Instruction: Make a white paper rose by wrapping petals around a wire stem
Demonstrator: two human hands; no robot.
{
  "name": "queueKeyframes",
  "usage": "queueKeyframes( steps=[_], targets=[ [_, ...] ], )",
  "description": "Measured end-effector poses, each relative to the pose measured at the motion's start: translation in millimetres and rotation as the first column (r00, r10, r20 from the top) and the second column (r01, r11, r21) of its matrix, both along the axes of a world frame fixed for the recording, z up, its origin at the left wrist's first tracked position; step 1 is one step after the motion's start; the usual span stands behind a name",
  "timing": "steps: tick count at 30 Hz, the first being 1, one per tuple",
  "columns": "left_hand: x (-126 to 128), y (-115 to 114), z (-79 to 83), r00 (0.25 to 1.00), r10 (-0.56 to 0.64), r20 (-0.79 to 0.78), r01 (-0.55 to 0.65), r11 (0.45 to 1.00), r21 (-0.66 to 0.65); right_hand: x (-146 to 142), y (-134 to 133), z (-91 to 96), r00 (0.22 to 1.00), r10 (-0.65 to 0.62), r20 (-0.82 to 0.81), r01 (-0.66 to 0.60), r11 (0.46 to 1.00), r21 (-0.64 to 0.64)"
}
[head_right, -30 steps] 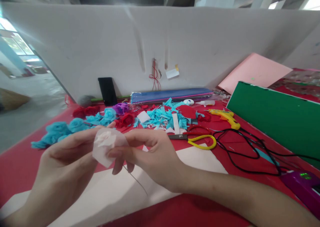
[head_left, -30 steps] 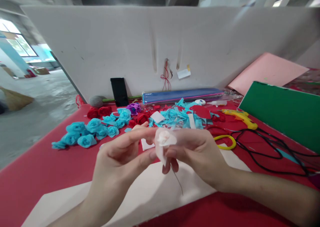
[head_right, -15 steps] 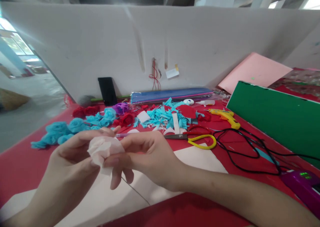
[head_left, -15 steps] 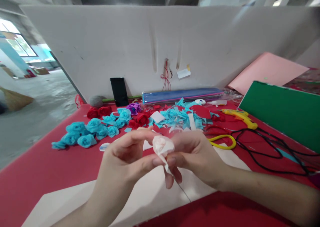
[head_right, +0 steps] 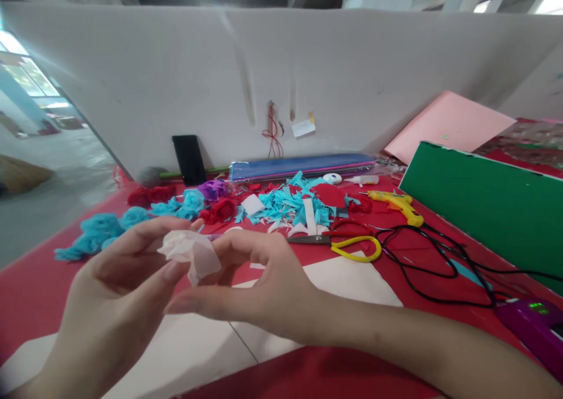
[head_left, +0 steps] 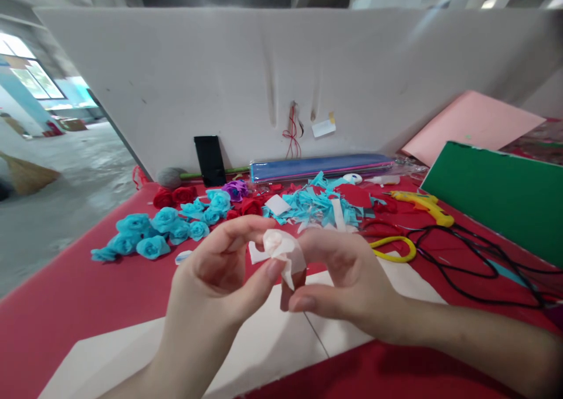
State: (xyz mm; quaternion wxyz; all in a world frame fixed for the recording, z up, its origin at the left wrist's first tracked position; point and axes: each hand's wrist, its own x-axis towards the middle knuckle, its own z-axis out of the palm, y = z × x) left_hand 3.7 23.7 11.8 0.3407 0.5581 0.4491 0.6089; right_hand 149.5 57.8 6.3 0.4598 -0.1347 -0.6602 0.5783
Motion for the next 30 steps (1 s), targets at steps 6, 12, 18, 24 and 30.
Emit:
queueKeyframes(
  steps=[6,12,18,24,30],
  targets=[
    [0.6,-0.3,-3.5,0.999,-0.004,-0.033,0.006,0.998,0.055,-4.1,-9.5,5.2,0.973,-0.206,0.102,0.2,0.978,0.064],
    [1.8,-1.3,-4.1,0.995,-0.092,0.043,0.088,0.993,0.073,-3.5,-8.4,7.2,0.965,-0.221,0.14,0.213,0.975,0.071],
    [4.2,0.8,-6.2,0.997,-0.075,0.021,0.073,0.992,0.099,-1.4,-3.8,9.6,0.919,-0.344,0.19,0.295,0.923,0.247],
    [2.8,1.6,-3.6,0.993,0.015,-0.114,-0.008,0.998,0.068,2.5,-0.7,10.0,0.848,-0.504,0.164,0.344,0.758,0.554],
    [1.0,-0.9,-0.6,0.979,-0.02,-0.201,0.03,0.999,0.043,4.1,1.5,12.4,0.816,-0.553,0.171,0.297,0.653,0.697]
  ],
)
